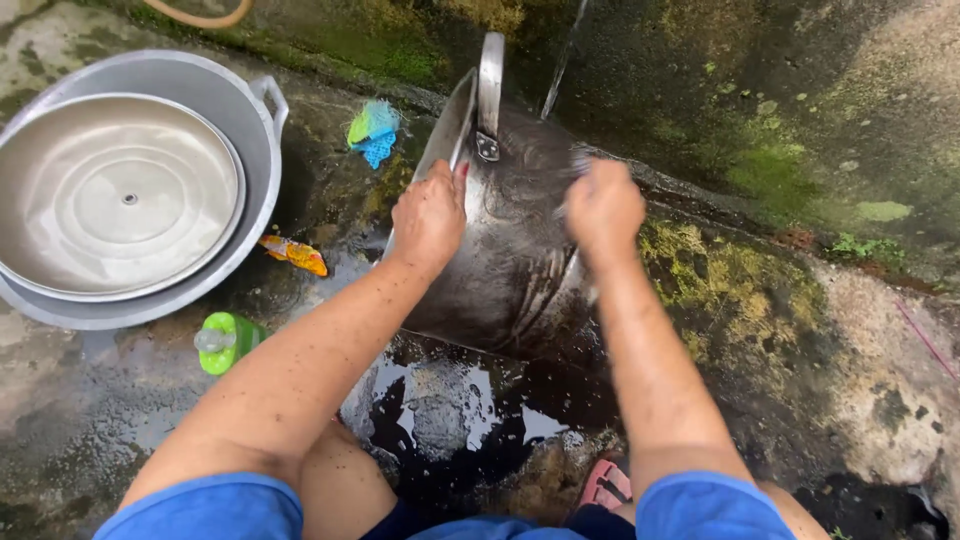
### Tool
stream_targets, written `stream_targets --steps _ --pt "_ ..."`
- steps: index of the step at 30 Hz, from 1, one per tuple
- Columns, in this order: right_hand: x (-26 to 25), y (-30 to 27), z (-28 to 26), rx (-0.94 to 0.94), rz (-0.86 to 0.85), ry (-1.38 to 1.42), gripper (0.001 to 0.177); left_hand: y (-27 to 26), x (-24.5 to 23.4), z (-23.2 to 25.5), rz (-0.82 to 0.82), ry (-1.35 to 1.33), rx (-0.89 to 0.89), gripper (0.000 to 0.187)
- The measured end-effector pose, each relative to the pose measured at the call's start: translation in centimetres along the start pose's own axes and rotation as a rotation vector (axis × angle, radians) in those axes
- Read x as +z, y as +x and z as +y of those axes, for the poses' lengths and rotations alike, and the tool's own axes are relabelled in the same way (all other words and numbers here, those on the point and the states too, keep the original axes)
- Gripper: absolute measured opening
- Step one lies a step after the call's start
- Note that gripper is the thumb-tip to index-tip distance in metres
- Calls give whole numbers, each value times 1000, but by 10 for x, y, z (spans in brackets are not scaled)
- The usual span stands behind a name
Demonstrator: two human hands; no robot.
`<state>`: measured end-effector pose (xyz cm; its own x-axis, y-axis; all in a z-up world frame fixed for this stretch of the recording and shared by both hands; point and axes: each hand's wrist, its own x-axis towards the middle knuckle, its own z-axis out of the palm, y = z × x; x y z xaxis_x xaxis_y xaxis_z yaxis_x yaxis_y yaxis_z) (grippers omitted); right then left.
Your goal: Washing a large metal pot with steel wool and dish soap in an outdoor area.
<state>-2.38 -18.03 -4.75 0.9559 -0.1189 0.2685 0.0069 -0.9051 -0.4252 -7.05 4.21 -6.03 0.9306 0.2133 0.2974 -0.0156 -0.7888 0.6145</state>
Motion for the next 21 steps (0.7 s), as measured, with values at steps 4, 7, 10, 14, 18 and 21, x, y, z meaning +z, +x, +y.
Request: stream_targets --steps 4,7,10,14,18,21 --pt "14 33 -17 34 22 144 34 9 6 -3 15 29 5 34" --pt "18 -14 -78 -252 120 220 36 23 -2 3 53 31 -8 33" --pt "24 -37 -46 -711 444 54 45 12 -2 1 35 16 -23 37" --pt "31 49 -3 -299 249 90 27 14 -8 5 18 18 1 39" --pt "29 4 -66 -279 164 270 33 17 -10 9 24 -17 -39 40" --pt "26 -66 -76 -748 307 151 54 18 -1 -5 13 -36 -45 40"
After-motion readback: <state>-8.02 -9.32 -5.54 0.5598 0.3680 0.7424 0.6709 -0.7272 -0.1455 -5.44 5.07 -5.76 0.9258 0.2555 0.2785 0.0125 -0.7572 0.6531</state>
